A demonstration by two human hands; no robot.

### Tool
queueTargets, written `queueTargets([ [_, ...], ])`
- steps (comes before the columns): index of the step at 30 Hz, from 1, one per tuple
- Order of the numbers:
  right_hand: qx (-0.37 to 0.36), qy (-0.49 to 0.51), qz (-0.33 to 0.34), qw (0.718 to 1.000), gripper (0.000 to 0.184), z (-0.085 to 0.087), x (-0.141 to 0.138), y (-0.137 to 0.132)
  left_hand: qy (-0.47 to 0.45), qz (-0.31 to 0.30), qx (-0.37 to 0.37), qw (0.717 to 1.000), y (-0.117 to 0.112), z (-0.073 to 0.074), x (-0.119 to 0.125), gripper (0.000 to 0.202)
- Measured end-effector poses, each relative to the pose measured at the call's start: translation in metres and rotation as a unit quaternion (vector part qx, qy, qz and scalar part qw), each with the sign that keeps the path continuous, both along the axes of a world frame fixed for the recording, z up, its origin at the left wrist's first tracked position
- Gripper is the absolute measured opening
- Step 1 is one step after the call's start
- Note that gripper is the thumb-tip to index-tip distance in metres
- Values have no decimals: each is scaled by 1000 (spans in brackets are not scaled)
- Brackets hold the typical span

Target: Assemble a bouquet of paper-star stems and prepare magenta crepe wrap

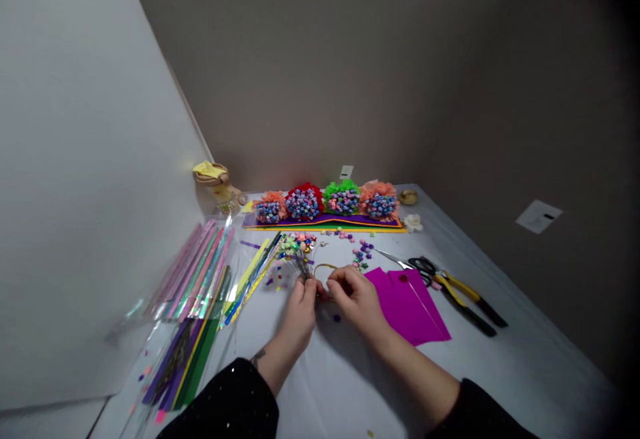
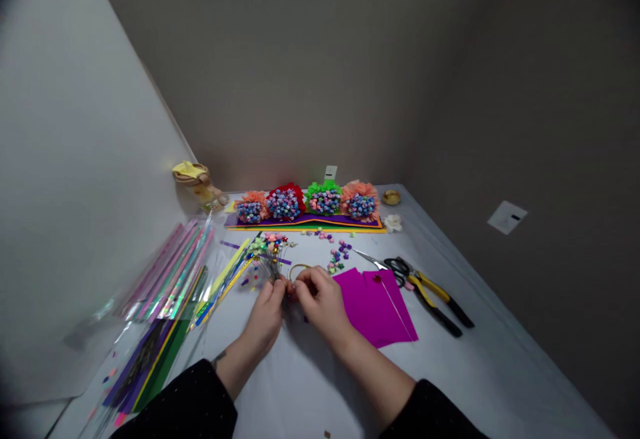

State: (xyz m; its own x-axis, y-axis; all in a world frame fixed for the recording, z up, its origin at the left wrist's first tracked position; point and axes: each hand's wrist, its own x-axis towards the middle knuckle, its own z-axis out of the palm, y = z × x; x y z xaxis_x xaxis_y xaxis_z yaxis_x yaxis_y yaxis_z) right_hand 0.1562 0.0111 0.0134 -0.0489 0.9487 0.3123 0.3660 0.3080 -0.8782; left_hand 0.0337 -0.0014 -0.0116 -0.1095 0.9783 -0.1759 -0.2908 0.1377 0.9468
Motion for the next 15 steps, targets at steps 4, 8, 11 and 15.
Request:
queueTargets([
  [4,39,6,5,999,11,6,6,-5,-142,-78,-51,985,-4,13,3,32],
  [8,83,-1,4,997,9,7,9,-10,-162,-112,-63,978,-8,19,5,34],
  [11,123,-14,-7,992,9,10,12,-11,-157,-116,-67,978,-10,20,5,35],
  [15,107,-24,-13,994,11,13,16,-10,-203,-127,-85,967,-8,26,2,31],
])
